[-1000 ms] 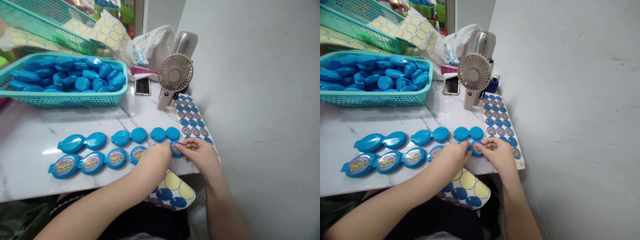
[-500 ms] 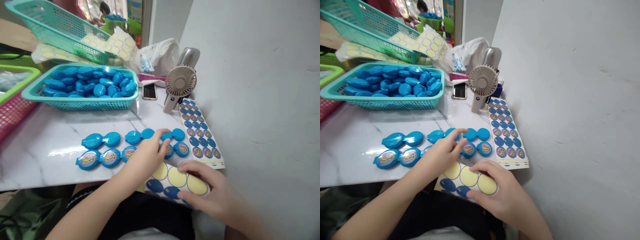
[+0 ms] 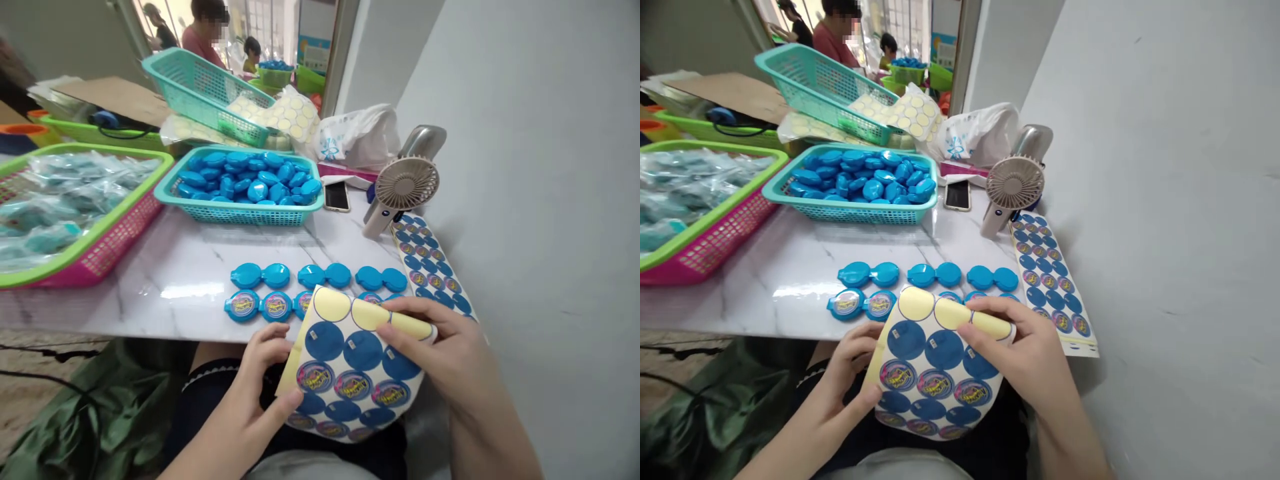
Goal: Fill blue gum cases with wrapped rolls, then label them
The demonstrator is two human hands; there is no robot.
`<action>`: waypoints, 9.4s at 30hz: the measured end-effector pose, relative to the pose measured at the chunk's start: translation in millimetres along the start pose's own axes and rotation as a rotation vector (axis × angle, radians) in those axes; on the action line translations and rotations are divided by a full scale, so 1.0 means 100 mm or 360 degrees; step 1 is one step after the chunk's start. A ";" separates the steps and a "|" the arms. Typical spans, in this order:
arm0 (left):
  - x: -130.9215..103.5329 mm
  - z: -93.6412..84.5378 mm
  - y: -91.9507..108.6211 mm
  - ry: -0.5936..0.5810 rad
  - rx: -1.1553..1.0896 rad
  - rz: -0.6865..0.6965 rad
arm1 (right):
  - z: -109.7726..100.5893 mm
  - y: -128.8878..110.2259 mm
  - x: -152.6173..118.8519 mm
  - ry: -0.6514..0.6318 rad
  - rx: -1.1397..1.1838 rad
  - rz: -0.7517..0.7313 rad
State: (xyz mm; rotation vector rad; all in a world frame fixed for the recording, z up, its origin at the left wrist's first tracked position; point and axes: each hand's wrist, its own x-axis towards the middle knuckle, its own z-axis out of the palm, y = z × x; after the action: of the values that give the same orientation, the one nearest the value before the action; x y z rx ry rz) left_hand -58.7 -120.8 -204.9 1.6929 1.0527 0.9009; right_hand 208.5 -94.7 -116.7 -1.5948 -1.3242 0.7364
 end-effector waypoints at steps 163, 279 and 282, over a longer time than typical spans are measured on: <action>0.81 -0.80 0.08 0.0739 0.1348 -0.0277 | 1.20 -0.49 0.17 -0.0892 -0.0082 -0.1017; 1.63 -0.24 0.27 -0.0245 0.1770 -0.0324 | 1.07 0.27 1.14 -0.0325 -0.0334 -0.0005; 1.61 -0.25 0.33 -0.0231 0.1733 -0.0333 | 0.90 0.21 1.05 -0.0327 -0.0247 -0.0063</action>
State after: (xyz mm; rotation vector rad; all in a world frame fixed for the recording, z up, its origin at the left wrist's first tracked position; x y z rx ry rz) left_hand -13.8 28.9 -148.1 2.3726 1.7384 -0.0103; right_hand 164.9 30.3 -162.1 -1.6429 -1.5905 0.8068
